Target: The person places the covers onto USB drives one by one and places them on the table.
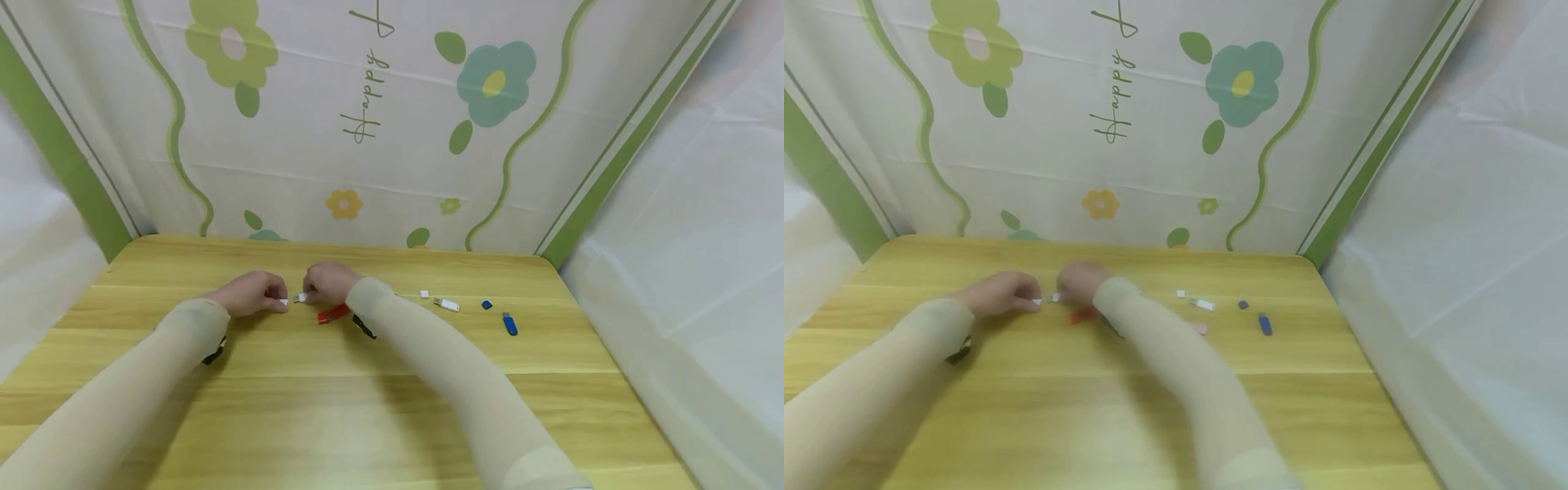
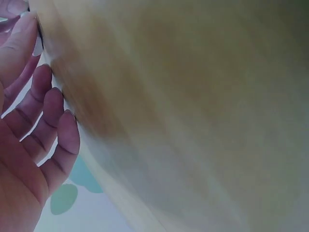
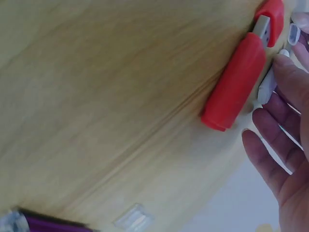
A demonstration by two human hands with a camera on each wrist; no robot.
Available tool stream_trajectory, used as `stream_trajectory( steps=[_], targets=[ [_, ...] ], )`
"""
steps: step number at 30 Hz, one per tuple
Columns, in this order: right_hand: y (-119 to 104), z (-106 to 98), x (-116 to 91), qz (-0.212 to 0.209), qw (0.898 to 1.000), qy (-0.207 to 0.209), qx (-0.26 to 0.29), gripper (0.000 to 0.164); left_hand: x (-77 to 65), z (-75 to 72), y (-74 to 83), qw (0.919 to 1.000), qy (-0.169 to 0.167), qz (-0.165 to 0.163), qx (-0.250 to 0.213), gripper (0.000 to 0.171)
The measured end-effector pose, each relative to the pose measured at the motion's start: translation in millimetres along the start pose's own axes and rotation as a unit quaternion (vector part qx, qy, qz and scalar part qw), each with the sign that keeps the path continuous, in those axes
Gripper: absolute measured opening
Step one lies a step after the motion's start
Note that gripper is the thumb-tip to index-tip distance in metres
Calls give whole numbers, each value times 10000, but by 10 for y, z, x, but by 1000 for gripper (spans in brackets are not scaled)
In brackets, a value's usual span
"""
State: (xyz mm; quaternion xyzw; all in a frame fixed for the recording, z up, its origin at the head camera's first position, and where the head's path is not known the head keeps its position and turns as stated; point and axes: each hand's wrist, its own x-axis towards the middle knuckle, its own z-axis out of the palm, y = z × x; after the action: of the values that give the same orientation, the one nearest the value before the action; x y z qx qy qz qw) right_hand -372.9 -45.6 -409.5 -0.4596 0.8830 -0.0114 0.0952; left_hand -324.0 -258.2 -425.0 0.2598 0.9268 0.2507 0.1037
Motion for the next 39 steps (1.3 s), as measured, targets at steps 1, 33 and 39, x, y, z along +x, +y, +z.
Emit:
stream_trajectory(
  steps=[1, 33, 39],
  targets=[
    [-3, 2, 6, -5, 10000, -7, -23, 20, -4, -4, 15, 10000, -14, -4, 31, 13],
    [-292, -239, -2010, -560, 9816, 1810, 251, 9, -658, -9, 1056, 9907, 724, 1002, 568, 13],
    [-314, -211, -2474, -445, 9767, 2090, 216, 8, -844, 106, 1354, 9761, 1278, 1630, 660, 17]
  ],
)
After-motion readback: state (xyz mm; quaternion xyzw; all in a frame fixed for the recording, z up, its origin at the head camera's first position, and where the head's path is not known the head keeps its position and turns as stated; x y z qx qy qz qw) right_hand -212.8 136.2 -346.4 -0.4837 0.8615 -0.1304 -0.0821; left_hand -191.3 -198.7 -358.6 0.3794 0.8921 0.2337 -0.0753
